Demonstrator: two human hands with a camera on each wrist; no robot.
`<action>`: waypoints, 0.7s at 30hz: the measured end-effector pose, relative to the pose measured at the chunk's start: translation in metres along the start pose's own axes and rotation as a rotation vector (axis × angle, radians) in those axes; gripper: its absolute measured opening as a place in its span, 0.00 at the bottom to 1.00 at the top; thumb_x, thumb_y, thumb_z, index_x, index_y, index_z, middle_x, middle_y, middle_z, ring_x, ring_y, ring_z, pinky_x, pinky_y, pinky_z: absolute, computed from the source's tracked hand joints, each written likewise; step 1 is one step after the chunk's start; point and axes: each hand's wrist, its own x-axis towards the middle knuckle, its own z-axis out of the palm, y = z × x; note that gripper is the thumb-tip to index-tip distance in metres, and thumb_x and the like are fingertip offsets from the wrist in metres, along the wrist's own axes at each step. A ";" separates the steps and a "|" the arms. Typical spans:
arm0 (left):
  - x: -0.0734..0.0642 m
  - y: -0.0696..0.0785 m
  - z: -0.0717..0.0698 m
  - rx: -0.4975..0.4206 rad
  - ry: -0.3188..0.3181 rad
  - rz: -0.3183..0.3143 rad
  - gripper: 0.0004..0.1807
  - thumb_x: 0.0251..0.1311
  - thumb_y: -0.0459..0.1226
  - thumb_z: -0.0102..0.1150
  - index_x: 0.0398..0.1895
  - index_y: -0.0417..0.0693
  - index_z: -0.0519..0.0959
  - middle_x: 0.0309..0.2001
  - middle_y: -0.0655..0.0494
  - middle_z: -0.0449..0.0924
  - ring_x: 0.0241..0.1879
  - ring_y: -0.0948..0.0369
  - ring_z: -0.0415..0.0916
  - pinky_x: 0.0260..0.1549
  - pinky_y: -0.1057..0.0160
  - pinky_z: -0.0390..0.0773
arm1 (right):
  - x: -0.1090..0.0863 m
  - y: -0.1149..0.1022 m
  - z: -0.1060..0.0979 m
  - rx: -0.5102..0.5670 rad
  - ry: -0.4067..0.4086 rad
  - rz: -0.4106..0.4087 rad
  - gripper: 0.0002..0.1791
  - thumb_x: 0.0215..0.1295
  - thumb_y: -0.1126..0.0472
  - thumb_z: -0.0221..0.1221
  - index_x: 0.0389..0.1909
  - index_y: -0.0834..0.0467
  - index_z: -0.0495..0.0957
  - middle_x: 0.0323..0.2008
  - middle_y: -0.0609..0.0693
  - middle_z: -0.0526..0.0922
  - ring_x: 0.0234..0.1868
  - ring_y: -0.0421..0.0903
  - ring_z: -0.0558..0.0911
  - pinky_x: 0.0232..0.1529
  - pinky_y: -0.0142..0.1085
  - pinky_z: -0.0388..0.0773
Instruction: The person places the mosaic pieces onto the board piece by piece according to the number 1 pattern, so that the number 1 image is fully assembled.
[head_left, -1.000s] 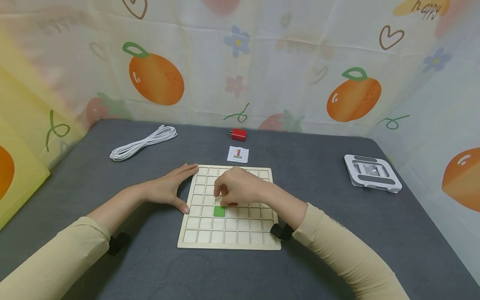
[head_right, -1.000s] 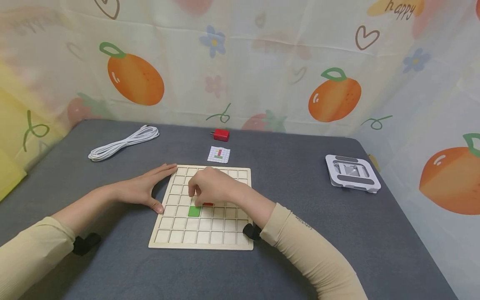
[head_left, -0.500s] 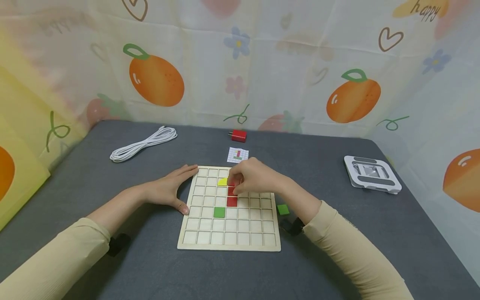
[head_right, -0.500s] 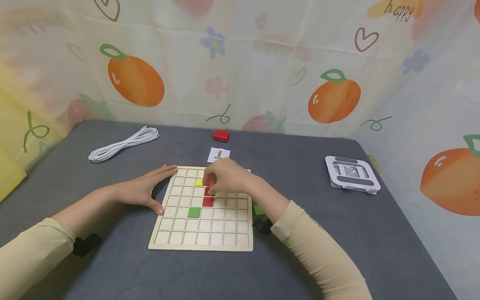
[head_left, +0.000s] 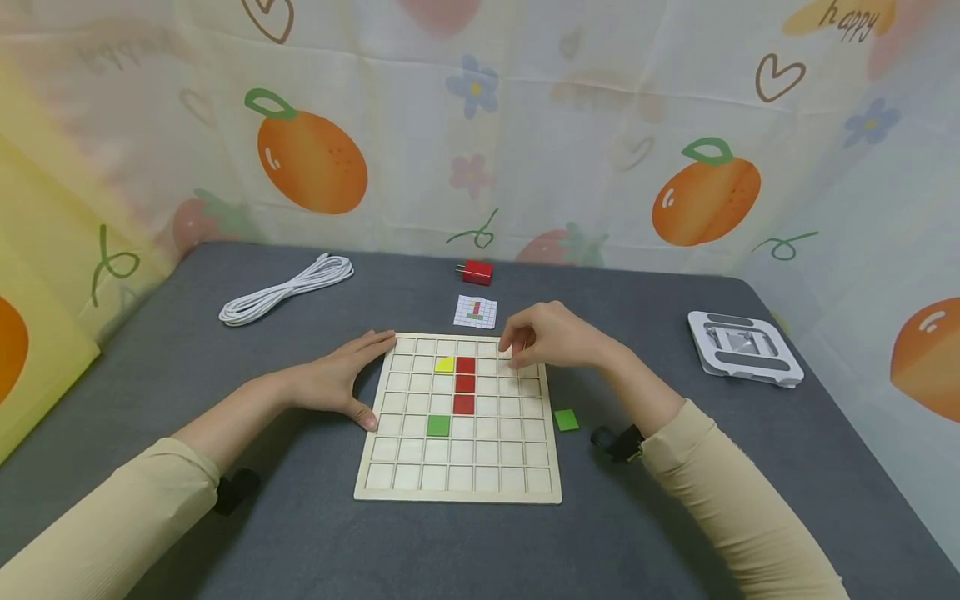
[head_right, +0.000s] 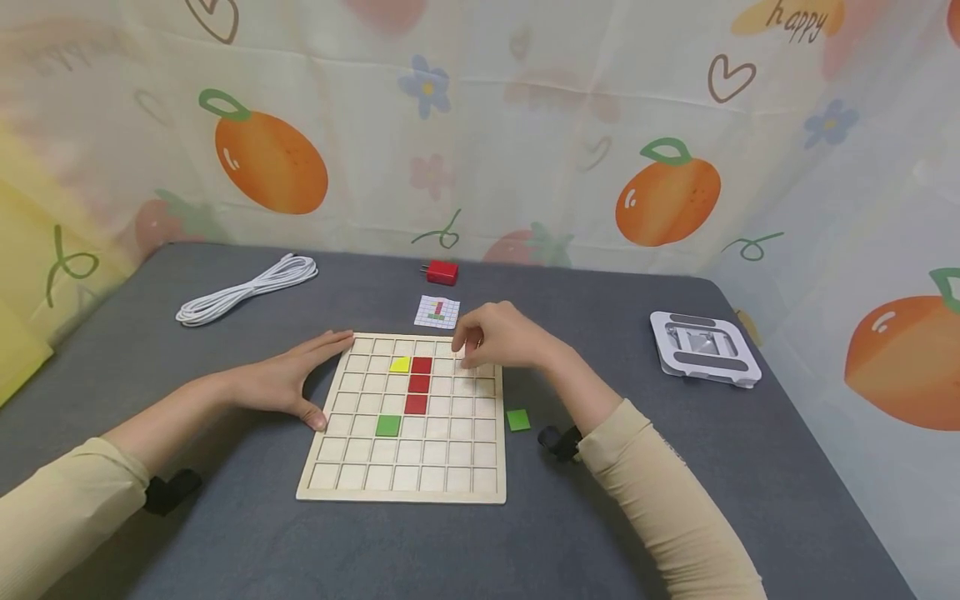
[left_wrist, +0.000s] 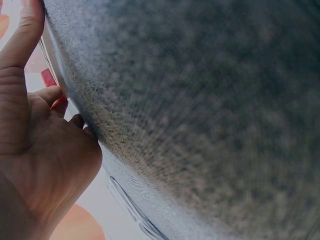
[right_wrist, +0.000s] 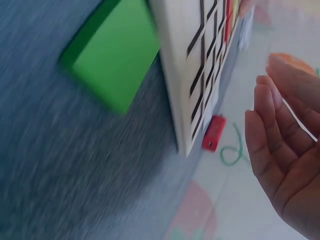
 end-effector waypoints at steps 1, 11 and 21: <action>0.000 0.000 0.000 -0.001 0.001 0.001 0.70 0.37 0.53 0.80 0.79 0.39 0.45 0.80 0.41 0.38 0.79 0.35 0.30 0.71 0.30 0.42 | -0.002 0.003 -0.002 0.005 0.001 0.007 0.09 0.57 0.62 0.69 0.40 0.55 0.85 0.29 0.45 0.85 0.32 0.41 0.81 0.37 0.35 0.77; 0.000 -0.001 0.001 -0.005 0.006 0.013 0.70 0.37 0.52 0.80 0.79 0.39 0.46 0.80 0.41 0.39 0.78 0.35 0.30 0.71 0.29 0.43 | -0.021 0.030 -0.014 0.035 -0.004 0.081 0.11 0.58 0.61 0.69 0.42 0.55 0.85 0.30 0.46 0.86 0.33 0.41 0.82 0.39 0.36 0.79; 0.000 0.000 0.000 -0.007 0.003 0.020 0.69 0.38 0.52 0.80 0.79 0.39 0.46 0.80 0.40 0.38 0.78 0.34 0.30 0.70 0.29 0.42 | -0.037 0.053 -0.019 0.078 -0.078 0.116 0.13 0.58 0.60 0.69 0.44 0.55 0.85 0.32 0.46 0.87 0.36 0.40 0.85 0.43 0.36 0.80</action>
